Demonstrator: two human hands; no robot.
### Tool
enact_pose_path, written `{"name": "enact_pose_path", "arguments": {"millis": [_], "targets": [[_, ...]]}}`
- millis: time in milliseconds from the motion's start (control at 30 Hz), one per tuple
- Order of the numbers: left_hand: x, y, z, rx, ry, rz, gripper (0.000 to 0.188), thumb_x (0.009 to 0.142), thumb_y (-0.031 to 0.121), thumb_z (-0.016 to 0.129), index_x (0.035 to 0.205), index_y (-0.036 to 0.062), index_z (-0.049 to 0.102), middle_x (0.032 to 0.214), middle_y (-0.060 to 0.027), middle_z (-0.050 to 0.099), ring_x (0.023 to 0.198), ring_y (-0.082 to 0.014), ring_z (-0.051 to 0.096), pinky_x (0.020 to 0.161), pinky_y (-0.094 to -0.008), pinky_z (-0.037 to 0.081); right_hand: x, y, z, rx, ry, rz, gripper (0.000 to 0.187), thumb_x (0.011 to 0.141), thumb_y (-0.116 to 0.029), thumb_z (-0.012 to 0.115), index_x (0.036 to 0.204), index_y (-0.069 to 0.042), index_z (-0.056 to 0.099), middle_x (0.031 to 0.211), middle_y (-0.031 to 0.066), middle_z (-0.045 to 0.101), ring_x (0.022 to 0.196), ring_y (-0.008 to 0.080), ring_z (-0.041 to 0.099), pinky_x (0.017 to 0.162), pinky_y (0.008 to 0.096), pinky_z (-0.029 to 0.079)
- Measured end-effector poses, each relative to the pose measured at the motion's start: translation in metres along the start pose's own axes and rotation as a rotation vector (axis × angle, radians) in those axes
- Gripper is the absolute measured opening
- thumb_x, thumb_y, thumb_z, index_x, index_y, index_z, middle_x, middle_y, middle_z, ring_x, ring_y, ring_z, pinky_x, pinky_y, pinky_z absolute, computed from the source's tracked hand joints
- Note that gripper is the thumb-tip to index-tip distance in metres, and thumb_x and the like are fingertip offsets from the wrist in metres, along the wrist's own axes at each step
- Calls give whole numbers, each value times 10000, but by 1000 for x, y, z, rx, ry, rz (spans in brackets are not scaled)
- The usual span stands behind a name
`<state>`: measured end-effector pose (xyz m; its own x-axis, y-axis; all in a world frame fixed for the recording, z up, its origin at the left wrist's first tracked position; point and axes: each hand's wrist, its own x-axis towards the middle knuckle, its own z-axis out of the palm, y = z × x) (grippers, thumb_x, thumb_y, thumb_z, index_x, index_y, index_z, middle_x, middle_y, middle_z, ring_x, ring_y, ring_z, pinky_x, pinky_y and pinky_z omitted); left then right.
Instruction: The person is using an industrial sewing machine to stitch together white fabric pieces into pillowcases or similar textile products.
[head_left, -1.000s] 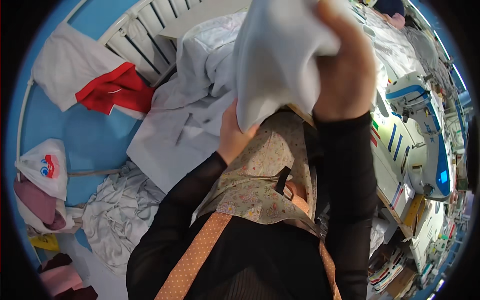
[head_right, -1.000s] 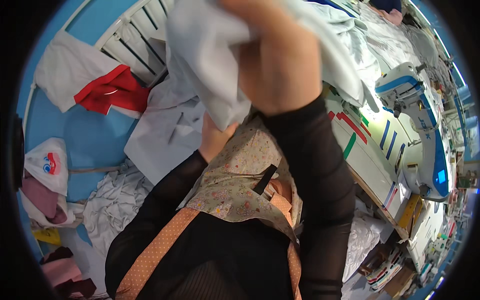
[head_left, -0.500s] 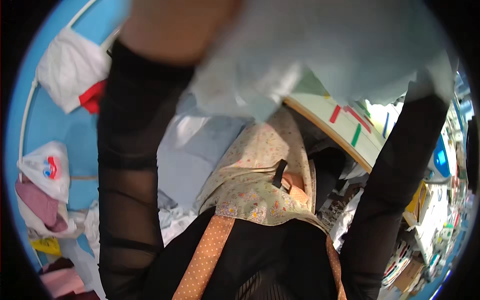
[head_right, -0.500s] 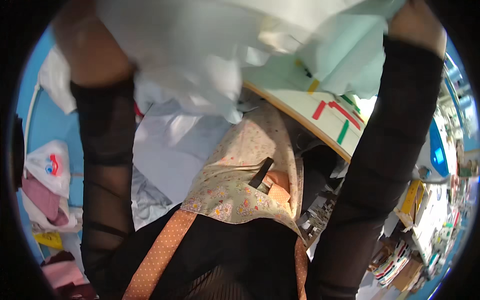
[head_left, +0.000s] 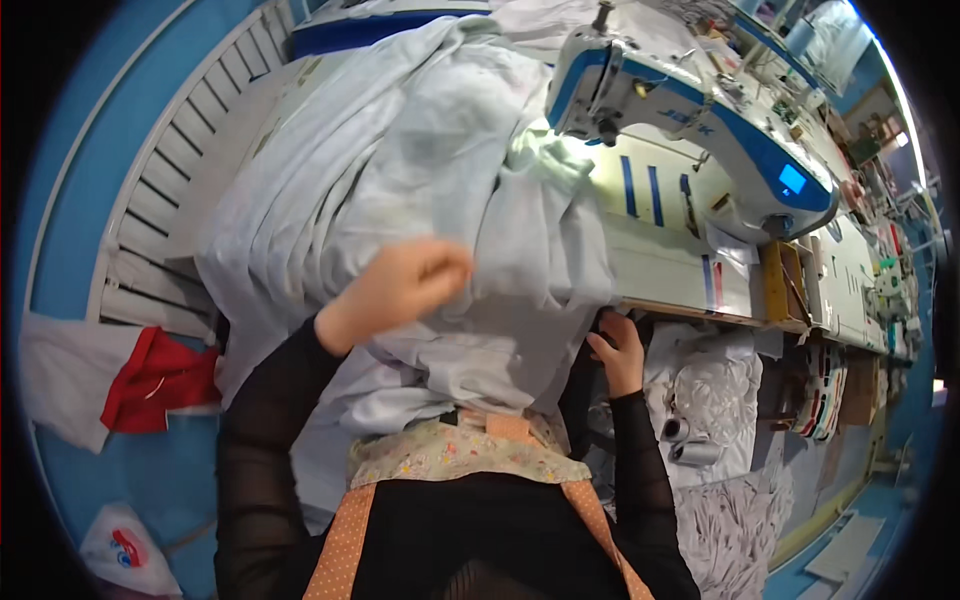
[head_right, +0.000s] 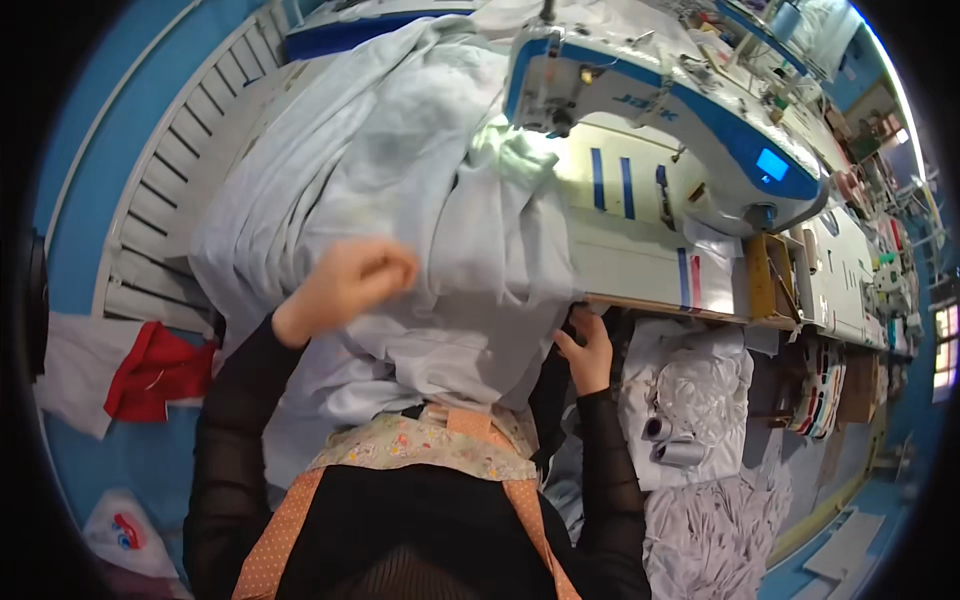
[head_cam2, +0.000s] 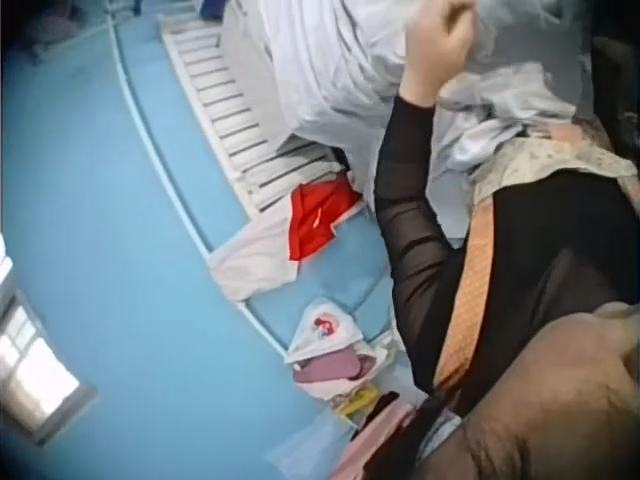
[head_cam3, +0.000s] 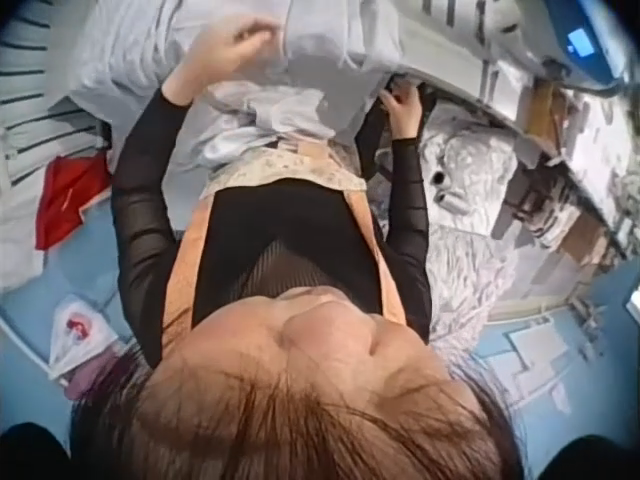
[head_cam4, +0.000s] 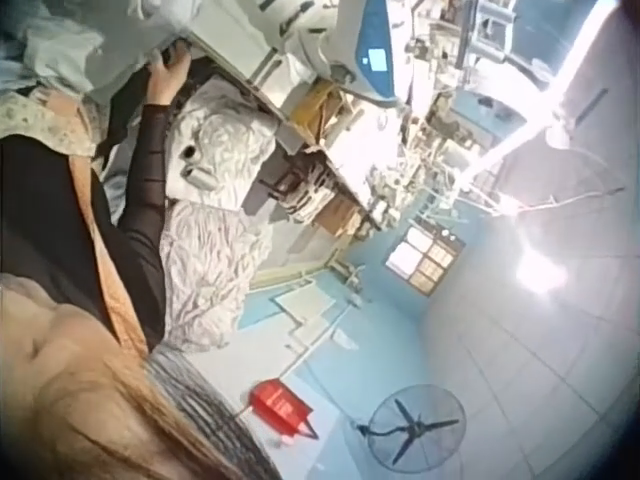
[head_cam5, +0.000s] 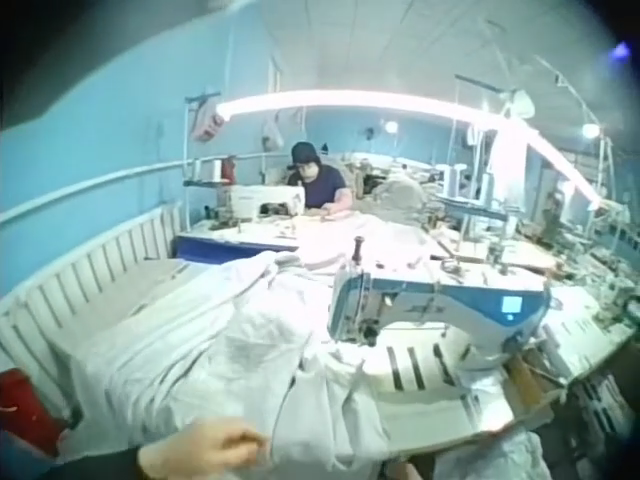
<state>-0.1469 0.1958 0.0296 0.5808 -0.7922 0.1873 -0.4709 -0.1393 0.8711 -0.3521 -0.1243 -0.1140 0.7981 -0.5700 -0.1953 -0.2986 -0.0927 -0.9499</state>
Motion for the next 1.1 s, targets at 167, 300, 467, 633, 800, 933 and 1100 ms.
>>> {"name": "enact_pose_path", "arguments": {"millis": [167,300,467,633,800,933,1100], "targets": [[106,-27,0,1072,129,205,443,850,347,604,1191,63,604,1138,-137,633,1034,-322,582,878,-382,479,24,-36,23,132,-224,50,274,798,-96,704,1022,51,644,919,82,690,759,146,638,666,266,495],[44,-84,-51,1031,250,-130,480,842,328,600,1224,45,535,1171,-206,558,962,-388,622,786,-471,513,-25,-61,39,194,-501,82,202,825,-105,692,958,47,680,836,73,691,673,136,629,638,268,505],[-24,-87,-147,1250,212,-663,380,846,286,600,1114,17,575,1117,-230,587,937,-404,622,772,-488,507,-53,-63,83,302,-604,304,257,855,-122,713,1030,57,657,935,93,690,852,164,655,753,288,532],[29,-23,-90,803,240,-313,321,818,249,649,1054,30,655,989,-202,663,975,-356,629,848,-432,499,-53,-73,92,370,-593,461,251,870,-126,685,1047,49,649,957,90,685,855,160,647,763,295,525],[92,-62,-63,908,92,-74,542,845,365,640,1285,63,545,1127,-222,629,1033,-370,607,917,-414,473,-60,-94,70,372,-555,220,196,861,-65,671,1015,54,647,956,76,681,832,124,625,737,276,497],[87,-110,-141,956,239,-472,576,870,423,599,1321,74,518,1169,-228,611,1130,-363,561,959,-433,445,-55,-84,85,324,-555,322,204,865,-84,670,1010,59,651,955,72,683,831,108,619,749,278,497],[73,-112,-110,766,150,-33,555,872,398,598,1345,120,512,1324,-186,535,1232,-362,498,1006,-430,411,-26,-53,85,-123,-563,398,226,867,-108,673,1034,39,638,928,82,679,816,145,641,698,293,516]]}}
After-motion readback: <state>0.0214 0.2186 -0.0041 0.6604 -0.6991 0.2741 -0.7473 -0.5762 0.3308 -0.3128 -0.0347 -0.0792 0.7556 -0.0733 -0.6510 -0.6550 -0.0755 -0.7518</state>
